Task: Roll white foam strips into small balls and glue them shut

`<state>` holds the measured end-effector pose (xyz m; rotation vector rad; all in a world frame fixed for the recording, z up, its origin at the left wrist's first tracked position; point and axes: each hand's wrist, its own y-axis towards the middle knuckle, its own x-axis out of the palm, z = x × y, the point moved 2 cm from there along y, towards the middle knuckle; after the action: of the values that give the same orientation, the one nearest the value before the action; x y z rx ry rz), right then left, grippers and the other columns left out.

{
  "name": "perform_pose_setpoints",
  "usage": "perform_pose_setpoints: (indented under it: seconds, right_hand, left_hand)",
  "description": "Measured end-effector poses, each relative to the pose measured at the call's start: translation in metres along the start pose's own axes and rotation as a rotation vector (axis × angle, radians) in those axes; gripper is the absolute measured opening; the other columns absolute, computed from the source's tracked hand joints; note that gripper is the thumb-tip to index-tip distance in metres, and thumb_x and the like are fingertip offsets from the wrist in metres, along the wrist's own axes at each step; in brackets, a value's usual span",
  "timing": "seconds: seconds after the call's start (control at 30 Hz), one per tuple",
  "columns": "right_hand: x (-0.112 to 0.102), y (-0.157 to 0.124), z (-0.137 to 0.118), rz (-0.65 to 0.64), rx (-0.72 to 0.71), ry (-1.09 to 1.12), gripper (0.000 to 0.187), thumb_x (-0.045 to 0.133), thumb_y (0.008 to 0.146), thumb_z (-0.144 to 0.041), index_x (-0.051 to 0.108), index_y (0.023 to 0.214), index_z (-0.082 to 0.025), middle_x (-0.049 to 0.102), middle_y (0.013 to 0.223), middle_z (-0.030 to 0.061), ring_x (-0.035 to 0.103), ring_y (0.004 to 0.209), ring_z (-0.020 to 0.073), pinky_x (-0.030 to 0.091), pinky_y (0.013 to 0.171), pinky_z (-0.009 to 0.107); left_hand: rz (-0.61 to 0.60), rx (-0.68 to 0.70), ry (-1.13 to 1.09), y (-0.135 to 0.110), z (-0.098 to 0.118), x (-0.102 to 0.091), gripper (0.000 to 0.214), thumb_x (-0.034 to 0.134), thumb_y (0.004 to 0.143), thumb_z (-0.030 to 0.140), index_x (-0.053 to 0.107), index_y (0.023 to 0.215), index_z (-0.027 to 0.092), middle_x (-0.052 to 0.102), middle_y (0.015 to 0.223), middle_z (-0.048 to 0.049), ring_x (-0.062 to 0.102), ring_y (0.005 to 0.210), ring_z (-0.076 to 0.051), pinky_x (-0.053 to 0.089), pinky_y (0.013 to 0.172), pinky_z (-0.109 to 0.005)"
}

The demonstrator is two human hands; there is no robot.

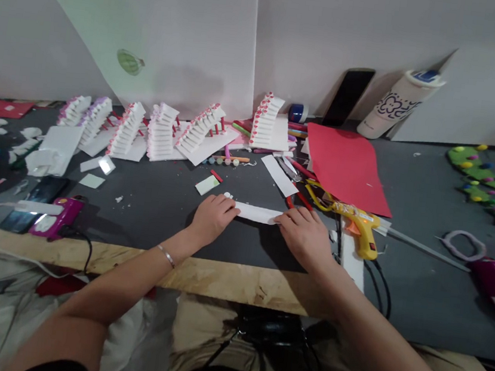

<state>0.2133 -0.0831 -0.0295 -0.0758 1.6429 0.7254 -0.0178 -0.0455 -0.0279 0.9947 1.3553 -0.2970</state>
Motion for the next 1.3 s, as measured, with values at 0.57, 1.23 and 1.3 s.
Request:
perform_pose_setpoints:
  seconds: [0.57, 1.23, 1.3]
  right_hand:
    - [0.021, -0.015, 0.024, 0.024, 0.182, 0.396, 0.022, 0.05, 0.094, -0.03, 0.068, 0.087, -0.021, 0.069, 0.085, 0.0078, 0.063, 0.078, 0.0229, 0.049, 0.071, 0.035]
    - [0.001, -0.012, 0.033, 0.057, 0.744, 0.743, 0.037, 0.052, 0.085, -0.049, 0.07, 0.077, -0.018, 0.064, 0.061, 0.0015, 0.053, 0.051, 0.015, 0.04, 0.049, 0.026]
    - [0.001, -0.014, 0.039, 0.118, 0.768, 0.638, 0.036, 0.049, 0.088, -0.046, 0.07, 0.088, -0.017, 0.067, 0.067, 0.0046, 0.057, 0.055, 0.0175, 0.044, 0.054, 0.029]
  left_hand:
    - [-0.153, -0.356, -0.62, -0.002, -0.025, 0.011, 0.023, 0.057, 0.091, 0.038, 0.072, 0.087, 0.02, 0.069, 0.089, -0.0051, 0.058, 0.086, -0.019, 0.045, 0.083, -0.037]
    - [0.024, -0.765, -1.095, -0.005, -0.017, 0.011, 0.033, 0.059, 0.086, 0.044, 0.07, 0.096, 0.015, 0.072, 0.074, -0.0038, 0.065, 0.058, -0.014, 0.054, 0.06, -0.025]
    - [0.024, -0.758, -1.08, -0.005, -0.017, 0.009, 0.033, 0.058, 0.087, 0.044, 0.07, 0.094, 0.014, 0.072, 0.074, -0.0043, 0.066, 0.057, -0.014, 0.054, 0.058, -0.024]
